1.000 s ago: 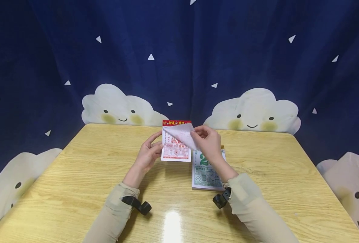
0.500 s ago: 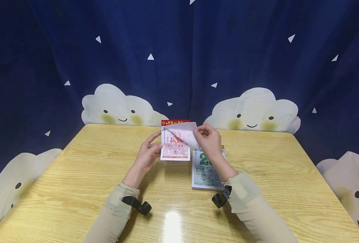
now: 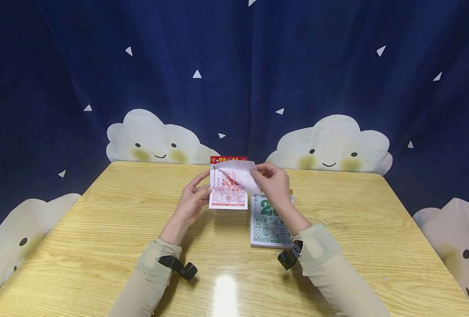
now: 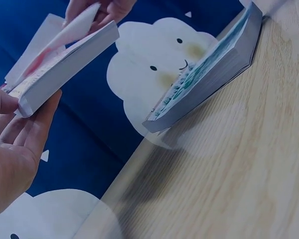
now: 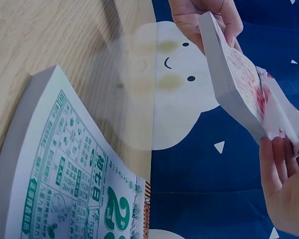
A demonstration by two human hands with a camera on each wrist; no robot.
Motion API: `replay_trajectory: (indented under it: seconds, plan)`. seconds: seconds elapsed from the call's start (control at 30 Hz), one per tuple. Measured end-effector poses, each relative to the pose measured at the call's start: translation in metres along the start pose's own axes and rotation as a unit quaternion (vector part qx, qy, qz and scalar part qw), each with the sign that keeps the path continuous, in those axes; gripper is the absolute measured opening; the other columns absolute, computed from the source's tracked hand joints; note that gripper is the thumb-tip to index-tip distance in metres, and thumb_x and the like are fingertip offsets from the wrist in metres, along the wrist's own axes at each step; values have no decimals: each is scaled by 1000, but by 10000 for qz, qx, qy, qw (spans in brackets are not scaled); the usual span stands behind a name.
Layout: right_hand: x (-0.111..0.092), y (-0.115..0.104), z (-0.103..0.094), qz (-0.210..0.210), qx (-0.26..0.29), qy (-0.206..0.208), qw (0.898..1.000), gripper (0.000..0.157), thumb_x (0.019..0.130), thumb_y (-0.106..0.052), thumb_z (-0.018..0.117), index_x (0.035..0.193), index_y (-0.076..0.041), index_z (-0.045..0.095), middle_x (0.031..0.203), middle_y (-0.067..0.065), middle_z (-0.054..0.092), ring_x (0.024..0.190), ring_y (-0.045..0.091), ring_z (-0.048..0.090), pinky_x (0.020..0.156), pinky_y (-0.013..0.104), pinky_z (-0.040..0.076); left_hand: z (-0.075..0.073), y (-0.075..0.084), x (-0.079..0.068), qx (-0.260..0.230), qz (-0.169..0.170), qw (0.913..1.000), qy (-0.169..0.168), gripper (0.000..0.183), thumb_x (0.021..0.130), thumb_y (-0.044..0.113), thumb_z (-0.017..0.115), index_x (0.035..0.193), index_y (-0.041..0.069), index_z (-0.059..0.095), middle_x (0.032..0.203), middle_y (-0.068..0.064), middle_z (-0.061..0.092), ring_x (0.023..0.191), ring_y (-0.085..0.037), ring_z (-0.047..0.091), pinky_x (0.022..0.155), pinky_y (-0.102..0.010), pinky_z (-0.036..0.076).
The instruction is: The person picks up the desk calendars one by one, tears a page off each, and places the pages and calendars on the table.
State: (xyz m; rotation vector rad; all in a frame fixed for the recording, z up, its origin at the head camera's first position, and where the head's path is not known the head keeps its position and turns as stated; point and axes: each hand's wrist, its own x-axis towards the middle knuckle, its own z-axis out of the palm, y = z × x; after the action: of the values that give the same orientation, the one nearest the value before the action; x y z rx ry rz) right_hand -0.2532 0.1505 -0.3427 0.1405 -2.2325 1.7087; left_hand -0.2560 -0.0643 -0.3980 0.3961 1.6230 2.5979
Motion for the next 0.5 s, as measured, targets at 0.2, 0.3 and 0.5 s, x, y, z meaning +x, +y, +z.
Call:
replay_trajectory:
  seconds: [0.2, 0.3, 0.5]
  plan:
    - [4, 0, -3, 30, -338, -125, 9993, 29, 73, -28, 66, 84, -2, 63, 74, 4, 57, 63, 10, 49, 53, 19, 47, 1, 1, 0, 53, -15, 9999, 123, 50, 77, -9, 48, 123, 11, 45, 88, -7, 64, 65, -18, 61, 59, -29, 49]
    - [4, -2, -4, 79, -344, -160, 9992, 29, 73, -27, 65, 84, -1, 63, 75, 5, 57, 63, 10, 49, 54, 20, 48, 1, 2, 0, 52, -6, 9999, 149, 50, 76, -9, 49, 122, 10, 45, 86, -7, 65, 64, -18, 61, 59, -29, 49]
    - [5, -5, -7, 215, -200, -266, 9992, 30, 75, -26, 64, 86, 1, 61, 77, 5, 55, 65, 11, 48, 56, 23, 48, 2, 1, 0, 50, -11, 9998, 212, 50, 76, -10, 49, 122, 8, 45, 83, -4, 65, 62, -16, 61, 56, -27, 49]
